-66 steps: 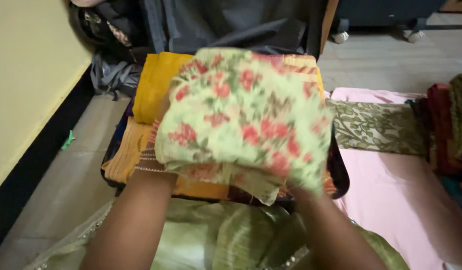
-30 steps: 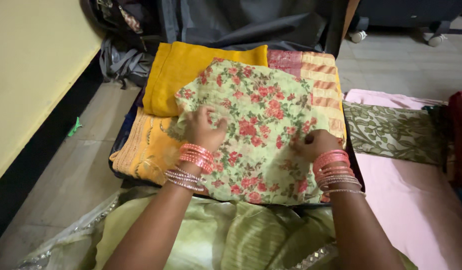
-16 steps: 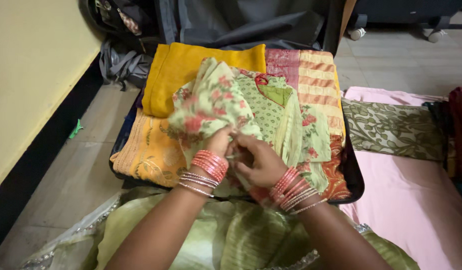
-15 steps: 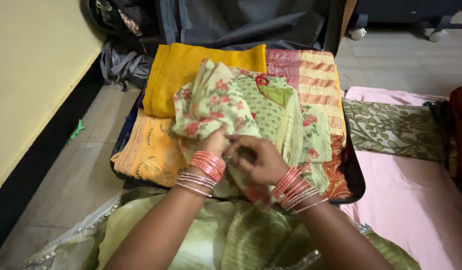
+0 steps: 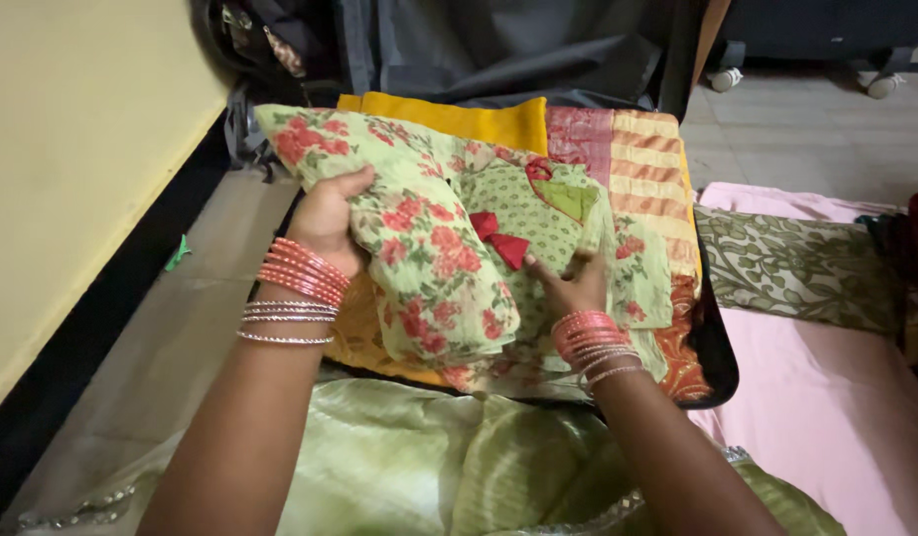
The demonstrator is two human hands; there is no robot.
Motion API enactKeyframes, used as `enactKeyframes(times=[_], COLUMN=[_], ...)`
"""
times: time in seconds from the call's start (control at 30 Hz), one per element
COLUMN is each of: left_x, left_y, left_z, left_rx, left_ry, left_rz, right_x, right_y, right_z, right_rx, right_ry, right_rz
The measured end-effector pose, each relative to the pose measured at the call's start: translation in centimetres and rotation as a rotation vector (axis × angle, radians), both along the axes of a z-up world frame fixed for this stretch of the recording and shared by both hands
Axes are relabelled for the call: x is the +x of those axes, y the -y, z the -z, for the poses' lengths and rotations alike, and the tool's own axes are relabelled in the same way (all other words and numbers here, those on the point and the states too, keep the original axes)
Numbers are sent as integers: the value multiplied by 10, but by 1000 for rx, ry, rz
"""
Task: The person packs a suitcase by hand, placing floral fabric, a white folded garment, and a brown sari on top of other folded clothes already inside.
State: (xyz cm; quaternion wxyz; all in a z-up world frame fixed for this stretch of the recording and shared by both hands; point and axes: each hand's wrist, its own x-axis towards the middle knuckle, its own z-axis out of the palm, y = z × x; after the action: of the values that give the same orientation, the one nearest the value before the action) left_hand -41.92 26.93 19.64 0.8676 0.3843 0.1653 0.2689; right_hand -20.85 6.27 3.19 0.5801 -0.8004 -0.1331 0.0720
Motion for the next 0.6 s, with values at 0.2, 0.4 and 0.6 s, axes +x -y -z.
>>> enactKeyframes(times=[0.2,0.4,0.6], left_x=[-29,-67,-40], left_y=[-5,-13,-8], left_z=[-34,-80,-92], left_rx=[12,166,173], left_ry=[9,449,374], left_rz=[-147,-282,-330], right_x=[77,143,59], right_y=[6,100,86], right_z=[45,-4,-74], right_rx=[115,150,-243], right_ry=[53,-204,777], right_rz=[-56,-19,10])
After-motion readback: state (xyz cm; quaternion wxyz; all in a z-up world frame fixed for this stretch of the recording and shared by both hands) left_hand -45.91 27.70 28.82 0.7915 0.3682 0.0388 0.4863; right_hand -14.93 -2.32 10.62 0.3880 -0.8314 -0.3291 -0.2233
